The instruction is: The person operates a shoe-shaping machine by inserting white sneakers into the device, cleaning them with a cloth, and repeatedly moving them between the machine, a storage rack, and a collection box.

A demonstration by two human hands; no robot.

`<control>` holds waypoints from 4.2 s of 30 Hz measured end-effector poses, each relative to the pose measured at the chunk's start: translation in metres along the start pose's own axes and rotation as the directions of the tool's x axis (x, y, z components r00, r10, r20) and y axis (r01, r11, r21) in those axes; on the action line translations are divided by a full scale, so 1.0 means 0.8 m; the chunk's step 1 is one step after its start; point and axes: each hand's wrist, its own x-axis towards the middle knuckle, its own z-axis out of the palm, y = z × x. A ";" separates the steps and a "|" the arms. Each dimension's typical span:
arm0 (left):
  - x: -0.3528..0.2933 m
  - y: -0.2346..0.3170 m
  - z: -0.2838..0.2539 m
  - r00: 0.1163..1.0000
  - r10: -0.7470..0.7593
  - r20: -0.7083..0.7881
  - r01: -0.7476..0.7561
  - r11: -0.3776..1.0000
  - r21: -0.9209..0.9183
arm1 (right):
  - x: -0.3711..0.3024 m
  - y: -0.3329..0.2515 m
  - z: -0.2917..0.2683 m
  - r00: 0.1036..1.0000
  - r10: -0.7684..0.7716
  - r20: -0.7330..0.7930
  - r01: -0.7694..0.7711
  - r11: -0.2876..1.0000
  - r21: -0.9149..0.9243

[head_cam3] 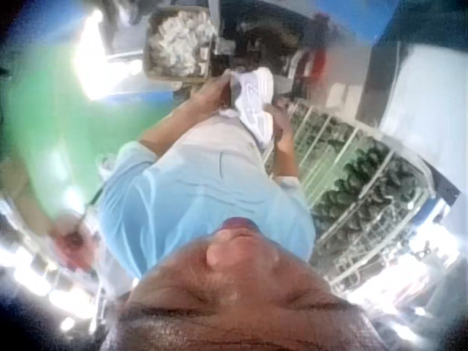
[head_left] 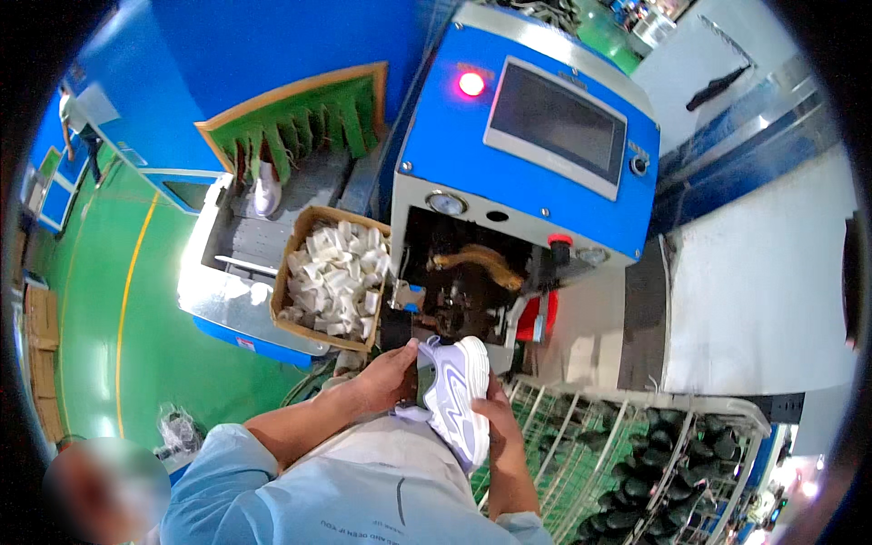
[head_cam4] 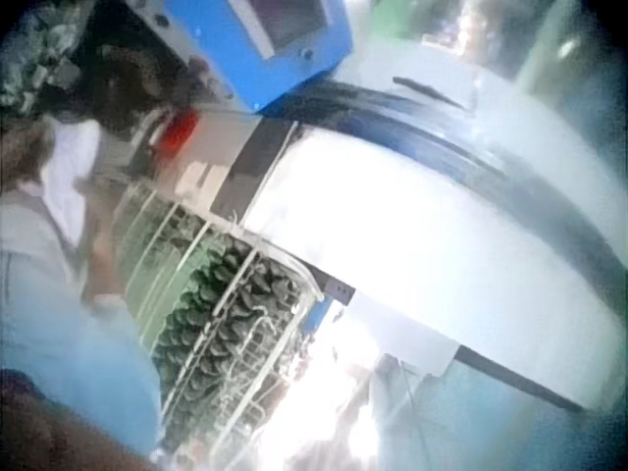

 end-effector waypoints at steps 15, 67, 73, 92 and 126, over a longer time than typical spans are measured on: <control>0.005 0.016 -0.040 0.709 0.599 0.372 -0.527 0.099 0.844 | 0.031 0.006 0.004 0.944 -0.317 -0.095 0.235 0.845 -0.480; 0.064 0.020 -0.119 0.961 -0.273 -0.045 0.252 0.795 0.551 | 0.049 0.059 0.037 0.846 -0.445 -0.294 0.187 0.764 -0.618; 0.022 0.026 -0.078 0.996 -0.066 -0.063 0.091 0.771 0.630 | -0.117 0.120 -0.132 0.258 -0.607 -0.752 -0.185 0.733 -0.655; -0.009 -0.017 -0.078 0.967 -0.018 -0.256 0.178 0.765 0.619 | -0.127 0.025 -0.629 -0.158 -0.400 -0.903 -0.638 0.740 -0.216; -0.075 0.391 -0.423 0.742 0.452 -0.495 0.023 0.721 0.692 | 0.142 0.135 0.004 0.948 0.144 -0.283 -0.276 -0.069 -0.959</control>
